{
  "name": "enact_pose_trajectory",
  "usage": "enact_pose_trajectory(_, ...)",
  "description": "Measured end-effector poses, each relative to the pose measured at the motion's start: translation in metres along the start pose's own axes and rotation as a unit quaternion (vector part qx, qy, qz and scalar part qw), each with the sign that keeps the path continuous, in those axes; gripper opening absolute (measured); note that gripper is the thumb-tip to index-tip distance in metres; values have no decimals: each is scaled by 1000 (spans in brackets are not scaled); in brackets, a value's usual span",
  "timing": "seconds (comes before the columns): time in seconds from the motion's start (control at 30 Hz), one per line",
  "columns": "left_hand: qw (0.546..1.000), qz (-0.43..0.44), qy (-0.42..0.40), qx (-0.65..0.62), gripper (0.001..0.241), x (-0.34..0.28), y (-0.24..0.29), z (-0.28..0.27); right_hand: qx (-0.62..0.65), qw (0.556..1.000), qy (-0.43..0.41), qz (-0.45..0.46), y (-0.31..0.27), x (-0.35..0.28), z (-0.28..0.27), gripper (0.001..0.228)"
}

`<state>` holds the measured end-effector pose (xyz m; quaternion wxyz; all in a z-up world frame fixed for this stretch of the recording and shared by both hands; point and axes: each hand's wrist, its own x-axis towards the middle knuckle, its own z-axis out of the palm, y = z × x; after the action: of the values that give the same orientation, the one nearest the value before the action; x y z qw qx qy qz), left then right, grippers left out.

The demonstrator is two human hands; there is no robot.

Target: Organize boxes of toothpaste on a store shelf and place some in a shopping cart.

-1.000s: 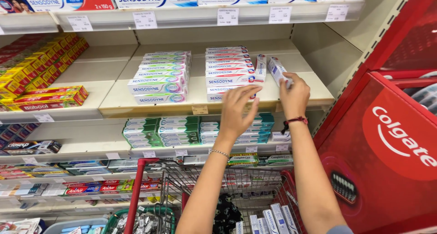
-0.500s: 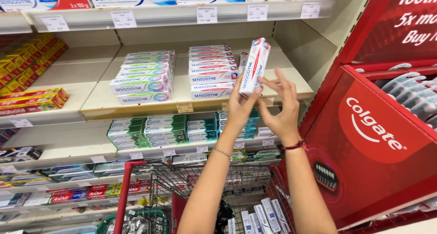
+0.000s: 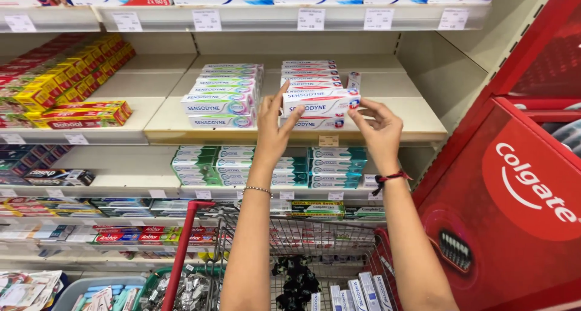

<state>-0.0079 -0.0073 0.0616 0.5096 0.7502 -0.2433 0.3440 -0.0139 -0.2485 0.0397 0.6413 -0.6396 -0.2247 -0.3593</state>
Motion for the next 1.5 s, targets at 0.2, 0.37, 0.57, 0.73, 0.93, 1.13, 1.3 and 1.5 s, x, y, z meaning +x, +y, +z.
enact_pose_trajectory(0.2, 991, -58, 124, -3, 54, -10, -11, 7, -102, 995, 14, -13, 24, -11, 14, 27)
enact_pose_trajectory(0.37, 988, -51, 143, 24, 51, -19, -27, 18, -120, 993, 14, -2, 24, -11, 16, 28)
enact_pose_trajectory(0.57, 988, -51, 143, 31, 47, -21, -30, 26, -102, 994, 17, 20, 27, -4, 14, 27)
enact_pose_trajectory(0.73, 989, -64, 137, 9, 47, -21, -24, 25, -126, 991, 20, 33, 24, -2, 16, 27)
enact_pose_trajectory(0.93, 988, -79, 133, 10, 47, -20, -19, 22, -147, 988, 25, 47, 31, -1, 13, 27)
enact_pose_trajectory(1.13, 989, -71, 132, 8, 49, -20, -27, 20, -27, 995, 50, 78, 64, 19, -15, 26)
enact_pose_trajectory(1.3, 987, -82, 138, -3, 53, -19, -42, 24, -256, 963, -10, 79, 86, 59, -36, 46)
enact_pose_trajectory(1.5, 987, -78, 139, 3, 54, -20, -42, 25, -406, 907, -103, 51, 86, 73, -27, 44)
